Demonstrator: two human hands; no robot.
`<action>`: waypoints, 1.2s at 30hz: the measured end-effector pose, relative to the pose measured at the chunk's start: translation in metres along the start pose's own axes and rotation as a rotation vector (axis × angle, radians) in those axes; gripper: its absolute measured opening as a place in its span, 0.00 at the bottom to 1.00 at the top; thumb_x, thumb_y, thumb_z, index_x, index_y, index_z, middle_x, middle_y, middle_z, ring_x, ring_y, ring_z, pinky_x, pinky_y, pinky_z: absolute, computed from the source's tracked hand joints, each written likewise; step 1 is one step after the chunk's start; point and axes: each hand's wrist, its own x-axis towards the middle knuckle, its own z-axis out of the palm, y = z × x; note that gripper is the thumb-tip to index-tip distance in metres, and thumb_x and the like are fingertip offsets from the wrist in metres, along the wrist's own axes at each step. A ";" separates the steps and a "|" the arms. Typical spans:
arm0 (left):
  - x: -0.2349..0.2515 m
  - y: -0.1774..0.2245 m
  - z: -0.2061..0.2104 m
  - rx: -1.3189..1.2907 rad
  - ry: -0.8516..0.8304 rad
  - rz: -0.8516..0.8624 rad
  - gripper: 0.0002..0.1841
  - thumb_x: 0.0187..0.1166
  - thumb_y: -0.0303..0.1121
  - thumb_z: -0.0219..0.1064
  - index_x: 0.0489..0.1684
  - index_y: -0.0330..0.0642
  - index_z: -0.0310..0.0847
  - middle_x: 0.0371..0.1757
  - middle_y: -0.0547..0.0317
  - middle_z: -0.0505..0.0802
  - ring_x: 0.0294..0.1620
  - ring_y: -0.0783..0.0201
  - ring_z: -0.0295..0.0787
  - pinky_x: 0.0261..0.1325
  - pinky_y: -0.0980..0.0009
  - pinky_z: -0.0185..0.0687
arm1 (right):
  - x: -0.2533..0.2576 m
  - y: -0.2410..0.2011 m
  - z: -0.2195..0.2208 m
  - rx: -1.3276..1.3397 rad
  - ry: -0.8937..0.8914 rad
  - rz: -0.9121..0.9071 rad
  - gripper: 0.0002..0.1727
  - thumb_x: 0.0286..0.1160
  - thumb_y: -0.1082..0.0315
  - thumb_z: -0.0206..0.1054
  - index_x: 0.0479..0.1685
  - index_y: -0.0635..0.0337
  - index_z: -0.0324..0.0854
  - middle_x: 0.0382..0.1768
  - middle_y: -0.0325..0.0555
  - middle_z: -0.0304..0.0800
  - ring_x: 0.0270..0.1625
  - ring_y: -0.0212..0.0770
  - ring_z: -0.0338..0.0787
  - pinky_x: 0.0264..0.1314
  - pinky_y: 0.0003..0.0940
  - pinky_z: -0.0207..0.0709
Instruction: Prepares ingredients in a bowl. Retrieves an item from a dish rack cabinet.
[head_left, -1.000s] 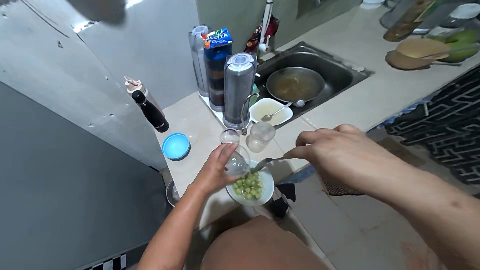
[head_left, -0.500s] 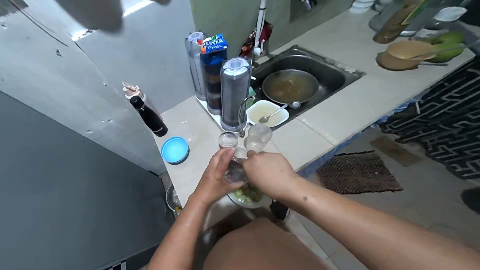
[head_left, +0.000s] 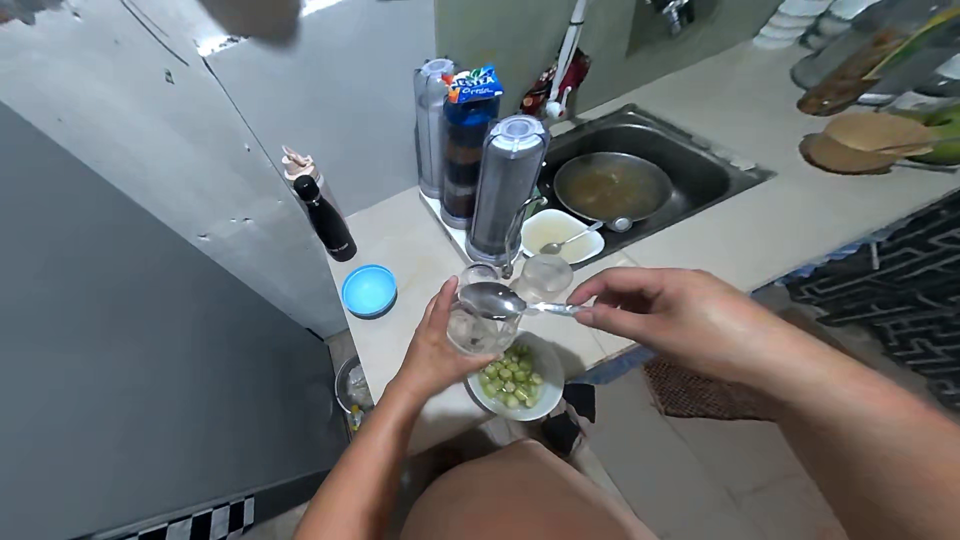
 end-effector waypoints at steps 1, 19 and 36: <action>0.001 0.001 0.001 -0.002 -0.002 -0.010 0.66 0.42 0.28 0.93 0.92 0.40 0.50 0.82 0.39 0.74 0.73 0.53 0.82 0.73 0.56 0.80 | -0.001 -0.004 -0.005 -0.017 0.027 -0.020 0.06 0.74 0.68 0.74 0.46 0.48 0.91 0.27 0.33 0.87 0.25 0.30 0.83 0.28 0.34 0.78; -0.009 -0.028 0.002 -0.056 0.162 -0.227 0.63 0.50 0.31 0.91 0.94 0.48 0.48 0.84 0.43 0.73 0.80 0.51 0.75 0.76 0.52 0.76 | -0.035 0.046 0.038 -0.359 0.079 -0.021 0.10 0.73 0.76 0.72 0.48 0.53 0.91 0.36 0.52 0.89 0.34 0.57 0.91 0.31 0.63 0.82; -0.039 -0.075 0.026 0.001 0.341 -0.420 0.56 0.50 0.32 0.90 0.88 0.37 0.60 0.87 0.37 0.65 0.82 0.47 0.69 0.78 0.50 0.71 | -0.058 0.079 0.126 -0.458 0.026 0.201 0.13 0.74 0.81 0.67 0.48 0.55 0.93 0.43 0.58 0.90 0.42 0.64 0.93 0.33 0.61 0.84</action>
